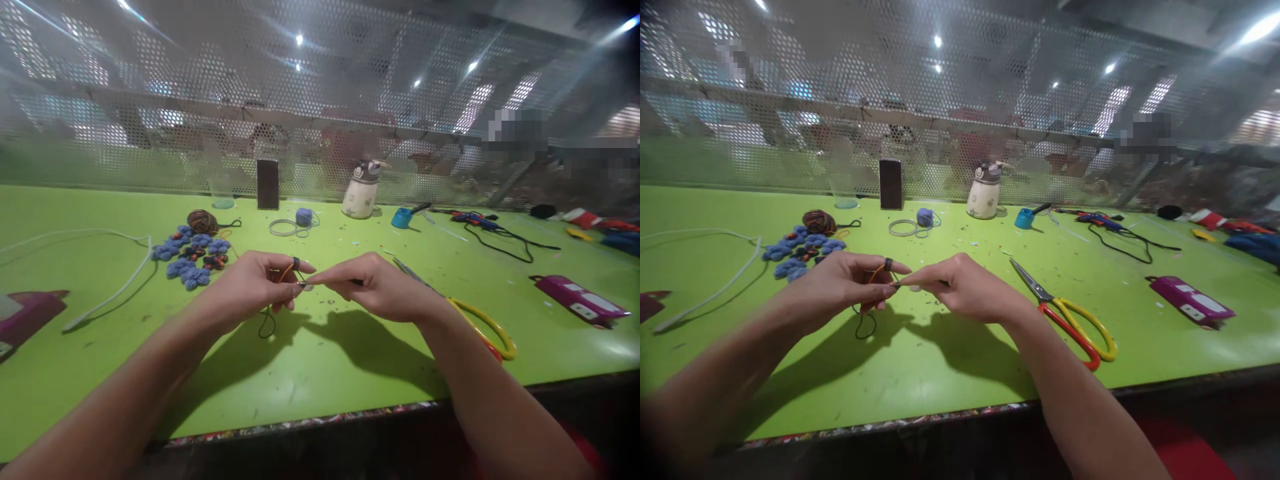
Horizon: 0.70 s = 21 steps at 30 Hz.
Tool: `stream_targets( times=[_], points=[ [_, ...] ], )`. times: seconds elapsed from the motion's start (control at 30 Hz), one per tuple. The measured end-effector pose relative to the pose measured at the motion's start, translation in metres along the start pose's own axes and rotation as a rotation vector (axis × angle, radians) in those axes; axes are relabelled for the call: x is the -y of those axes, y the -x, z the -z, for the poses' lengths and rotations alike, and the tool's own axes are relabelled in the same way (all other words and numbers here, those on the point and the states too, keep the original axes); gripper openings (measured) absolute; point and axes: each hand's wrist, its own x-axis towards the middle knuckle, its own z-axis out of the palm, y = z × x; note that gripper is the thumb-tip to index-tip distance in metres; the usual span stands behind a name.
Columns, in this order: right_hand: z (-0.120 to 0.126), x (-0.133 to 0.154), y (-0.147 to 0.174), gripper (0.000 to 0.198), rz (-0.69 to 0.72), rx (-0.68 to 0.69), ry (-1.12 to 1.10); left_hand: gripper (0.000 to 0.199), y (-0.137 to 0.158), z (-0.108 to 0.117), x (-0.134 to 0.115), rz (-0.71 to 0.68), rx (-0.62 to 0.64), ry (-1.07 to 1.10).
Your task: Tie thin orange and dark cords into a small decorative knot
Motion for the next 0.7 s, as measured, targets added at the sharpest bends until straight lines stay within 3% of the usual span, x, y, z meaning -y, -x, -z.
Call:
stream_targets(
  times=[0.13,0.37,0.7],
  points=[
    [0.002,0.004,0.001,0.040,-0.012,0.043,0.108,0.028,-0.001,0.001,0.001,0.004,0.026,-0.022],
    [-0.004,0.008,-0.001,0.046,-0.092,0.018,0.226,0.007,-0.004,-0.005,0.005,-0.027,-0.023,-0.050],
    [-0.022,-0.001,-0.007,0.042,-0.146,-0.146,0.154,0.038,-0.006,-0.010,0.004,0.004,-0.157,-0.066]
  ],
)
